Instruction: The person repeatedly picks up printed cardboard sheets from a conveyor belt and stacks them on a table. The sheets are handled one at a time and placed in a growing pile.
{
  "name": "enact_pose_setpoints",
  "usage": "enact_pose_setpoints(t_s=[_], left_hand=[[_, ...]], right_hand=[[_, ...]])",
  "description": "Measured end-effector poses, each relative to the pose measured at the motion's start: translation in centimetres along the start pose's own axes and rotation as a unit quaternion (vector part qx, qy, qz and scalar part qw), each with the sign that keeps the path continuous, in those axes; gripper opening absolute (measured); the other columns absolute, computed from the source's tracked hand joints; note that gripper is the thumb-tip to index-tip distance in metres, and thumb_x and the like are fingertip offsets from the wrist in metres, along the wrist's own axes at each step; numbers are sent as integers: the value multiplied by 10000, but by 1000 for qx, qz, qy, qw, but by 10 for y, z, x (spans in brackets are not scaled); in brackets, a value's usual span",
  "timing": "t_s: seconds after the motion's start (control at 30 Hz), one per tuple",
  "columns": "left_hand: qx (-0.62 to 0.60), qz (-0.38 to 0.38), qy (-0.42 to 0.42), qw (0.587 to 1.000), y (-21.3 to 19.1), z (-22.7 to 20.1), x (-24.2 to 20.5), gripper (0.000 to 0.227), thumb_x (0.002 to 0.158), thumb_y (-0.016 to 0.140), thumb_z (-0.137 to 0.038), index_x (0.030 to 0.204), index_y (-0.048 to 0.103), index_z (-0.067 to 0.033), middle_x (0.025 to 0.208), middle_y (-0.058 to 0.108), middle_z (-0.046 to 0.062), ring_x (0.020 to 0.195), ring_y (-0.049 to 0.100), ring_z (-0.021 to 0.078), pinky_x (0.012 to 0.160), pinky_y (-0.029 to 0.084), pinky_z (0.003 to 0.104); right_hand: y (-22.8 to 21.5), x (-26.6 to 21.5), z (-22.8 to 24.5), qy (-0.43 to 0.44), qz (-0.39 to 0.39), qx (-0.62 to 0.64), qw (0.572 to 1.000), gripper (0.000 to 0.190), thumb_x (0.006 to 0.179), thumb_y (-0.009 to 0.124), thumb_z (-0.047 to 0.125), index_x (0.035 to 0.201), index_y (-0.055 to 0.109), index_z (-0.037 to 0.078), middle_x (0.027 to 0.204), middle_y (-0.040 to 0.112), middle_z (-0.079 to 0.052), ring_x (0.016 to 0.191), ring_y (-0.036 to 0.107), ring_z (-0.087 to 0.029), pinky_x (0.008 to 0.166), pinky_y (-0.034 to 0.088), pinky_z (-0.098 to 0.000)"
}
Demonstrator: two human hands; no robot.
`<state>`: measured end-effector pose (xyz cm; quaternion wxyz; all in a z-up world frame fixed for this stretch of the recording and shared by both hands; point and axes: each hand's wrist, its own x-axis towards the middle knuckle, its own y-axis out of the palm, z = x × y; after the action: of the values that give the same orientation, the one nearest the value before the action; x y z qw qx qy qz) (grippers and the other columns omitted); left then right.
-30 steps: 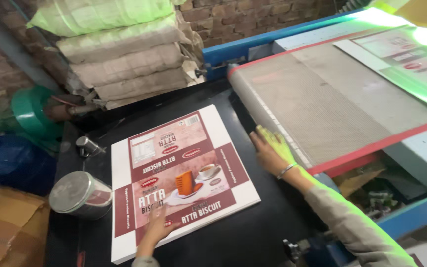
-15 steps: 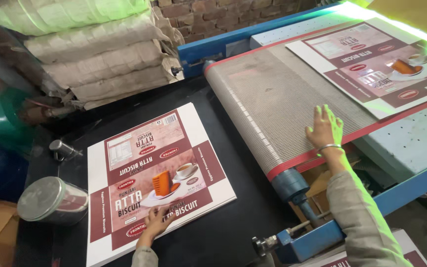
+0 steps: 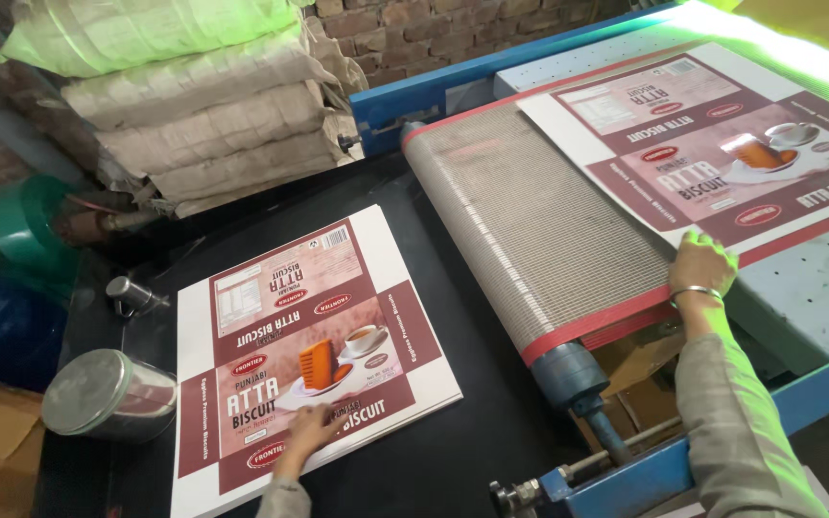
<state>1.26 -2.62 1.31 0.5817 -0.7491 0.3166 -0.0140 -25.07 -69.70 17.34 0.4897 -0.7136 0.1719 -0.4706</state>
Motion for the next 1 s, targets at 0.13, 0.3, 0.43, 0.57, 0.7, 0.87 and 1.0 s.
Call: enact_pose_setpoints(t_s=[0.13,0.3,0.43,0.57,0.7,0.87,1.0], left_hand=[[-433,26,16,901,-15,-65,-5,768,918,550,-639,1359,607,-12,1332,680,161,1231,668,248,1035,503,369],[-700,207,25,683,-55,-159,-30,789,981,416,-652,1391,535,12,1325,667,188,1251,642,302,1060,491,425],[-761,163,78,624,-79,-175,-55,498,956,631,-255,1372,483,-25,1302,595,128,1207,593,285,1039,507,540],[-647,-52,247,720,-85,-75,-91,531,988,633,-244,1434,558,35,1381,642,163,1273,611,246,1084,486,351],[-702,-24,32,711,-95,52,-84,611,844,746,-168,1381,557,54,1309,674,188,1198,639,267,1036,502,366],[-674,-73,-39,735,-84,194,-93,562,839,753,-158,1330,604,71,1205,723,195,1077,687,270,935,533,371],[-549,-138,-121,815,-61,244,-87,512,839,778,-189,1264,676,77,1081,779,204,930,728,283,822,575,418]], right_hand=[[-37,-6,68,-186,-62,-19,980,183,1018,550,205,899,674,145,761,691,-91,667,713,-262,592,546,-415],[-149,-143,215,-483,-78,115,865,89,795,614,165,876,637,138,787,675,-49,578,685,-227,468,539,-398],[-234,-229,263,-636,-14,268,723,405,890,645,187,1239,592,-12,1028,690,-142,780,714,-265,631,574,-405],[-249,-249,280,-662,-48,251,704,516,851,603,174,1349,533,61,1391,597,-202,1223,625,-344,945,540,-450],[-207,-236,275,-636,-37,126,760,595,856,591,195,1425,477,68,1406,524,-250,1246,548,-428,979,492,-510],[-138,-237,285,-653,-12,57,755,589,909,558,179,1462,430,20,1416,501,-271,1228,548,-429,970,500,-515],[-96,-270,318,-697,118,33,707,601,967,535,105,1539,389,-8,1474,463,-294,1217,547,-429,932,509,-499]])
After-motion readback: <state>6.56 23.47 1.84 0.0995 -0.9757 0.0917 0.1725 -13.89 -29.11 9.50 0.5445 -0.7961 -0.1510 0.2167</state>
